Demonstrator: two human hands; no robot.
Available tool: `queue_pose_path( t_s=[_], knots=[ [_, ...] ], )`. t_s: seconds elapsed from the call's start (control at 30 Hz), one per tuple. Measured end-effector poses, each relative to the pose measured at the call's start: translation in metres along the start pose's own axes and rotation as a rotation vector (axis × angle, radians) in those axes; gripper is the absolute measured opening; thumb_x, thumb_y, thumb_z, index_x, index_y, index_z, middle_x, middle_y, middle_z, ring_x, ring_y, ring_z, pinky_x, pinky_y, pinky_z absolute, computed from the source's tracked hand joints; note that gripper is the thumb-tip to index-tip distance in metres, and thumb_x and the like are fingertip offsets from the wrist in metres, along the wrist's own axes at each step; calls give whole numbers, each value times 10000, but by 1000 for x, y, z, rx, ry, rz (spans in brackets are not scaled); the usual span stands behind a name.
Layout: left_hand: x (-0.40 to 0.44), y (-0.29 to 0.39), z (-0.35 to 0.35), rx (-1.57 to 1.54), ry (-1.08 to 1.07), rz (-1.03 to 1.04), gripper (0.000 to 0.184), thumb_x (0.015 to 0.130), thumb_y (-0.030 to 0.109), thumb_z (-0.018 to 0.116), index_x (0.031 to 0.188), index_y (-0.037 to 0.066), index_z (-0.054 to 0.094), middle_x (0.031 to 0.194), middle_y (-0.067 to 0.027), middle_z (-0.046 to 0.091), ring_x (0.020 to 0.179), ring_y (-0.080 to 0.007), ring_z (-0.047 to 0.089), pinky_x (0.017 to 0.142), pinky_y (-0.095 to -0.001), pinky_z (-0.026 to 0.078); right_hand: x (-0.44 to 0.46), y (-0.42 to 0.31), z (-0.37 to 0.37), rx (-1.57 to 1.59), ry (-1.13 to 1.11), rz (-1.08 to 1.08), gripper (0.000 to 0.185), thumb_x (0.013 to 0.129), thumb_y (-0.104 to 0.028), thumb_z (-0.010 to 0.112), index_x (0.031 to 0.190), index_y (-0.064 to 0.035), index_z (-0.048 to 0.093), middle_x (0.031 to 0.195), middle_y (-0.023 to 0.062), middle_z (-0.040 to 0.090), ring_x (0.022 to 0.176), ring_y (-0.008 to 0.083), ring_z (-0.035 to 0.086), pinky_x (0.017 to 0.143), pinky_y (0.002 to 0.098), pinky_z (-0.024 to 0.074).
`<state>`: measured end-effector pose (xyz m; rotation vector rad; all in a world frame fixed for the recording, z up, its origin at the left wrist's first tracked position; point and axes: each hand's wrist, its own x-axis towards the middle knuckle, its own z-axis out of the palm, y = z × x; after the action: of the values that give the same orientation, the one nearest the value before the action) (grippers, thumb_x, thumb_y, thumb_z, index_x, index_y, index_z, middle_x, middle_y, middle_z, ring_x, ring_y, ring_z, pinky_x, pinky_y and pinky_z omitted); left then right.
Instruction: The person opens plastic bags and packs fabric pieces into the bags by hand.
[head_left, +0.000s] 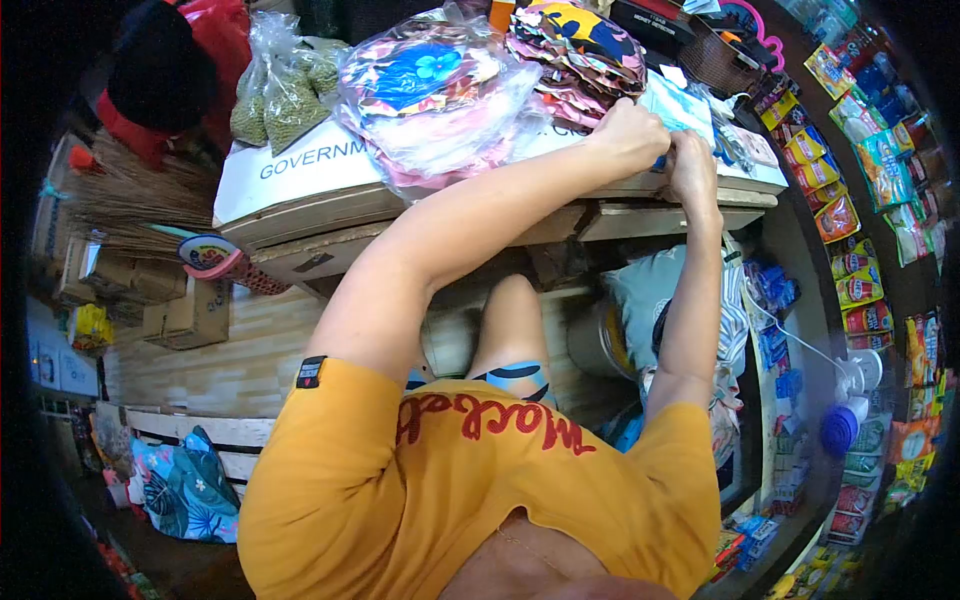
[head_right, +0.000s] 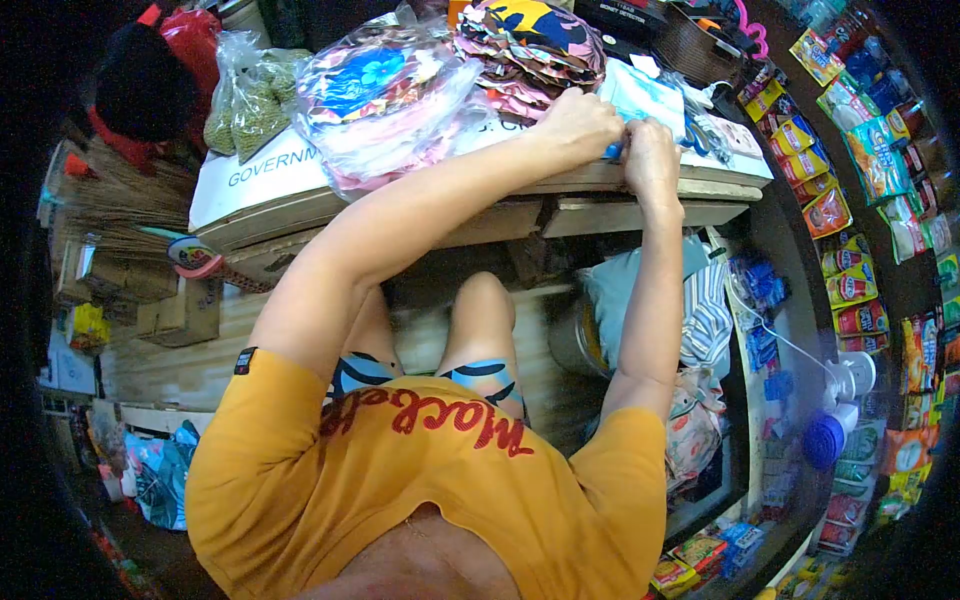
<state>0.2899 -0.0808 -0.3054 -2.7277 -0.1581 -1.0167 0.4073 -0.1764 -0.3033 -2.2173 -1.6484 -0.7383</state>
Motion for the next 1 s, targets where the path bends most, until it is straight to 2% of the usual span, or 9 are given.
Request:
queue_pose_path(
  t_s=[0.1, 0.23, 0.33, 0.47, 0.57, 0.77, 0.87, 0.97, 1.0],
  knots=[
    [8, 6, 2, 96, -123, -34, 158, 747, 186, 558, 718, 77, 668, 763, -131, 657, 698, -257, 658, 560, -376, 501, 0, -2, -5, -75, -24, 47, 109, 759, -89, 531, 773, -28, 620, 865, 163, 591, 869, 326, 565, 711, 462, 460],
    [15, 3, 8, -11, -200, -135, 269, 759, 308, 595, 741, 52, 675, 768, -143, 660, 726, -275, 661, 590, -391, 517, -1, -1, 4, -137, 47, 27, 134, 765, -101, 521, 762, 6, 601, 851, 185, 596, 853, 336, 573, 709, 455, 466],
    [18, -2, 12, -106, -209, -173, 386, 749, 416, 614, 783, 36, 675, 780, -149, 657, 746, -303, 655, 622, -412, 522, -1, 9, 9, 8, 54, 52, 152, 796, -99, 516, 802, 35, 588, 831, 222, 603, 819, 359, 583, 716, 465, 449],
    [18, 6, 8, -148, -124, -231, 313, 760, 344, 607, 814, 42, 667, 868, -176, 633, 775, -300, 647, 656, -406, 519, 1, 24, 22, 328, 123, 184, 176, 832, -132, 528, 828, 36, 581, 815, 233, 602, 795, 375, 580, 707, 459, 437],
    [24, 1, 26, -226, -83, -261, 250, 765, 293, 595, 812, 57, 663, 872, -171, 622, 784, -312, 636, 661, -408, 514, 3, 30, 23, 495, 111, 234, 203, 848, -165, 540, 850, 33, 583, 814, 234, 603, 787, 375, 583, 701, 438, 439],
    [21, 2, 18, -261, 128, -276, 156, 775, 199, 575, 788, 62, 648, 861, -139, 614, 782, -310, 619, 648, -418, 499, -2, 17, 10, 766, 111, 327, 152, 813, -110, 591, 886, 22, 601, 819, 172, 619, 769, 288, 595, 701, 344, 457],
    [18, -1, 18, -333, 175, -312, 161, 785, 203, 573, 767, 55, 634, 823, -142, 610, 771, -320, 614, 646, -425, 495, -9, 20, 18, 716, 253, 82, 147, 770, -69, 629, 889, 14, 611, 812, 136, 621, 726, 235, 595, 686, 307, 462],
    [15, -3, 18, -360, 213, -292, 182, 793, 221, 573, 751, 51, 623, 776, -156, 609, 757, -326, 615, 639, -430, 492, -16, 22, 14, 491, 339, 112, 156, 737, -65, 662, 870, 7, 622, 815, 130, 621, 730, 223, 595, 690, 308, 463],
    [13, -2, 18, -351, 248, -272, 181, 796, 218, 571, 743, 52, 618, 726, -161, 614, 724, -330, 621, 622, -433, 492, -17, 23, 14, 549, 328, 173, 139, 734, -74, 666, 849, -2, 634, 813, 131, 619, 758, 223, 592, 703, 315, 463]
  ],
)
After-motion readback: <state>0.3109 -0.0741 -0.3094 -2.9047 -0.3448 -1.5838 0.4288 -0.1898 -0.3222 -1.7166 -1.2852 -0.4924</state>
